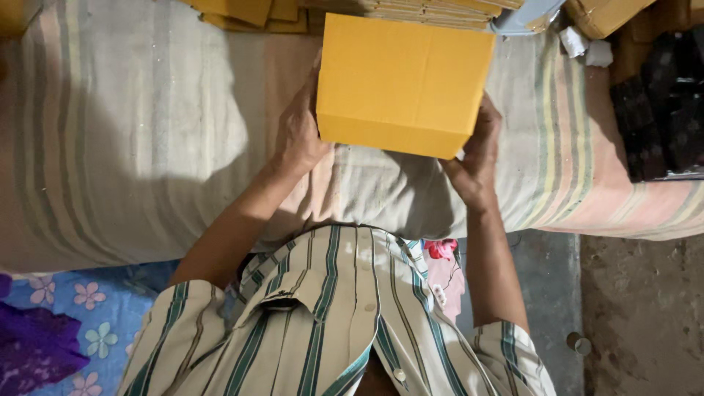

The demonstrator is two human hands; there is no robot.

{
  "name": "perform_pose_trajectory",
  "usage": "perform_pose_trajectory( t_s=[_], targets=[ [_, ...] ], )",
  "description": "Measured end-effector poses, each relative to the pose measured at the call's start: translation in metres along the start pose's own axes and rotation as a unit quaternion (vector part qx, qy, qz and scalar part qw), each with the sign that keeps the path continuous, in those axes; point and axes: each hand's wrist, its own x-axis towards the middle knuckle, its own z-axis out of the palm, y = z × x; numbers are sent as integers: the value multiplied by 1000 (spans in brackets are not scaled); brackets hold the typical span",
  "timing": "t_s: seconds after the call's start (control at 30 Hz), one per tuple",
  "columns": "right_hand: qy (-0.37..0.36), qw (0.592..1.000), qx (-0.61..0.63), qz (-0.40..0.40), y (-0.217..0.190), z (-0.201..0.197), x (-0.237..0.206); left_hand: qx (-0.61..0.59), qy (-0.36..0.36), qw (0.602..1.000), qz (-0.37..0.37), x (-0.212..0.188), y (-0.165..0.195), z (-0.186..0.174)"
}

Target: The person folds flat yellow cardboard boxes into open rectangular boxes, pressing the creases and corners flat with both hands, and places each finished box onto a growing stack of folded boxes beside them.

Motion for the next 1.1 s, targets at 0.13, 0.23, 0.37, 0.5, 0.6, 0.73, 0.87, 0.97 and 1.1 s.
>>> perform_pose_trajectory(
  t_s=[0.13, 0.23, 0.37, 0.5, 0.6, 0.73, 0.87, 0.97, 1.1],
  targets=[
    [-70, 995, -57, 51, 16, -6, 5, 76, 33, 992, 98, 1, -33, 35],
    [-131, 989, -58, 46, 11, -15, 6, 87, -26, 992, 83, -1, -43, 36],
    [-106, 991, -30, 74, 7, -17, 14, 9, -136, 988, 71, 10, -49, 10],
    [-55, 990, -37, 123, 10, -9, 20, -31, -212, 976, 29, 21, -41, -15],
    [-12, 984, -164, 69, 19, -3, 22, -142, -157, 977, 3, 23, -28, -14],
    [44, 947, -305, -88, 32, 1, 18, -251, -18, 966, -64, 14, -9, 9],
    [21, 933, -345, -99, 40, 4, 3, -226, 76, 960, -145, 2, 9, 29],
    [-8, 940, -340, -34, 37, 2, -12, -151, 70, 978, -128, -6, 19, 32],
    [-35, 941, -336, -26, 22, -5, -30, -190, 65, 979, -42, -20, 31, 23]
  ],
)
